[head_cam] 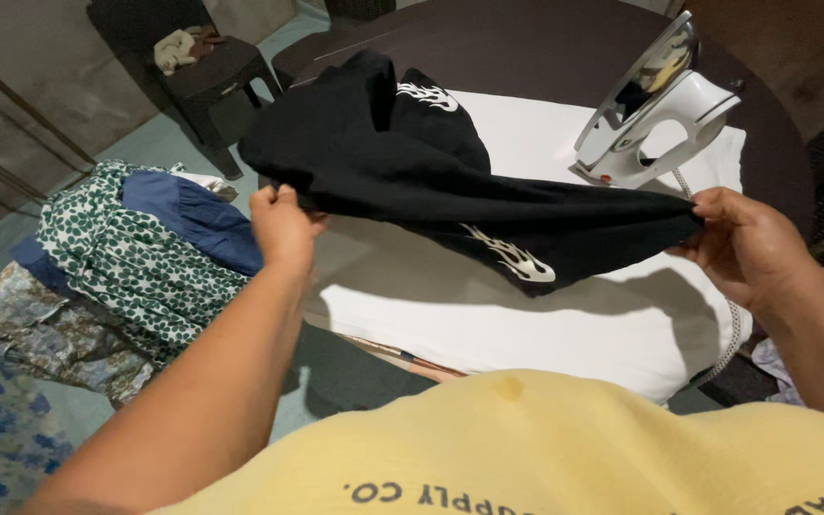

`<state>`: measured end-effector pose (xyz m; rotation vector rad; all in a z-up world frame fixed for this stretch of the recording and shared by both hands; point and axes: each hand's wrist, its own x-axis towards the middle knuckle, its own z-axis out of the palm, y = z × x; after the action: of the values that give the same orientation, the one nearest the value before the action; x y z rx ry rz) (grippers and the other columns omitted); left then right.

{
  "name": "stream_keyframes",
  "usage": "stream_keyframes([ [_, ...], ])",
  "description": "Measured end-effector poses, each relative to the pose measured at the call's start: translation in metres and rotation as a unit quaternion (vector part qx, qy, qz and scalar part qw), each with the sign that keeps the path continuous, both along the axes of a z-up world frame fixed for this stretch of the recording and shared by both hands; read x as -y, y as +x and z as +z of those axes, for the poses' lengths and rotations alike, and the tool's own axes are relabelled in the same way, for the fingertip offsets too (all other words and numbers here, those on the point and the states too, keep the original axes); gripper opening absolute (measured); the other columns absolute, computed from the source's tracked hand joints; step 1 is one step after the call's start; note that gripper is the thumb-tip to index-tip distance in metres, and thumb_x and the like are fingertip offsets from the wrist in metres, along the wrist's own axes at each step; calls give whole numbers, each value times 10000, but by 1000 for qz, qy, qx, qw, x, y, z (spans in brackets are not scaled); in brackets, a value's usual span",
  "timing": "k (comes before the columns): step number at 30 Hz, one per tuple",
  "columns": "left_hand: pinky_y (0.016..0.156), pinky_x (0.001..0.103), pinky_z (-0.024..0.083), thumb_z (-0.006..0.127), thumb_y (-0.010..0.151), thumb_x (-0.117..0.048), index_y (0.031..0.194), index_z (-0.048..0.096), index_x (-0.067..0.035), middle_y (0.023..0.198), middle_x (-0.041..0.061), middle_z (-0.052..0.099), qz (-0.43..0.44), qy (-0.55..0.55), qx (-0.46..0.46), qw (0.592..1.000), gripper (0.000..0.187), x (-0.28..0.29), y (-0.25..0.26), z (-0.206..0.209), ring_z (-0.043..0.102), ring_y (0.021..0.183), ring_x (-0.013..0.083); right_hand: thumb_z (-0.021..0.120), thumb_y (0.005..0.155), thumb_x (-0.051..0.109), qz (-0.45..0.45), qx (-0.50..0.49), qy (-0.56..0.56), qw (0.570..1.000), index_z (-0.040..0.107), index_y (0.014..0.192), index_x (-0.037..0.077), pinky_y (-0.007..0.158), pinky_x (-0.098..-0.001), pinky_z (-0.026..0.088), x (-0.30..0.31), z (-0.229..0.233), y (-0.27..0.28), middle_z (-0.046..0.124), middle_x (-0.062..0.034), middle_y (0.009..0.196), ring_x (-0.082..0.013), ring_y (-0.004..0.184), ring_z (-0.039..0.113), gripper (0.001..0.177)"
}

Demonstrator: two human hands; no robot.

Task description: The person irons a pair of black pants on a round table covered with a white cloth. They repeatedly smooth the fabric with their hands, reposition the pants, and use a steam iron to press different sections including the legs and pockets.

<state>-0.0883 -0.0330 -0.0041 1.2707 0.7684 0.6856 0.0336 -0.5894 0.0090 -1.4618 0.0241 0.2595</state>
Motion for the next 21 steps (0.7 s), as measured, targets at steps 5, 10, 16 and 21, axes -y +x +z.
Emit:
stream_keyframes([
  [5,481,248,496,585,1010,-239,1232,533,-77,897,67,607,-49,-59,-28,997,280,28,4,-4,571,635,136,537,1079,190,-106,-102,-126,981,598,1209,5,700,-316,501,-16,-35,14,642,-144,966,-204,794,580,234],
  [10,497,282,456,625,1008,-374,1151,612,-74,855,55,624,-127,-196,-136,963,333,41,-4,-32,556,656,155,598,973,109,-76,-74,-238,965,468,1345,77,686,-322,567,-43,-41,-14,650,-109,990,-199,838,685,396],
  [16,804,348,536,599,1031,-384,1188,603,-73,1060,50,652,-141,-273,-163,938,348,85,-19,-57,663,989,186,612,1037,276,-89,-147,-264,949,580,1185,-37,660,-363,548,-50,-30,-44,675,-188,925,-256,763,652,347],
  [21,886,353,571,528,1021,-277,1338,547,-138,1244,69,634,-140,-298,-128,936,347,100,-25,-52,669,1124,222,610,1012,517,53,-217,-314,923,660,911,8,661,-355,437,-63,-30,-79,675,-91,763,-251,772,644,521],
])
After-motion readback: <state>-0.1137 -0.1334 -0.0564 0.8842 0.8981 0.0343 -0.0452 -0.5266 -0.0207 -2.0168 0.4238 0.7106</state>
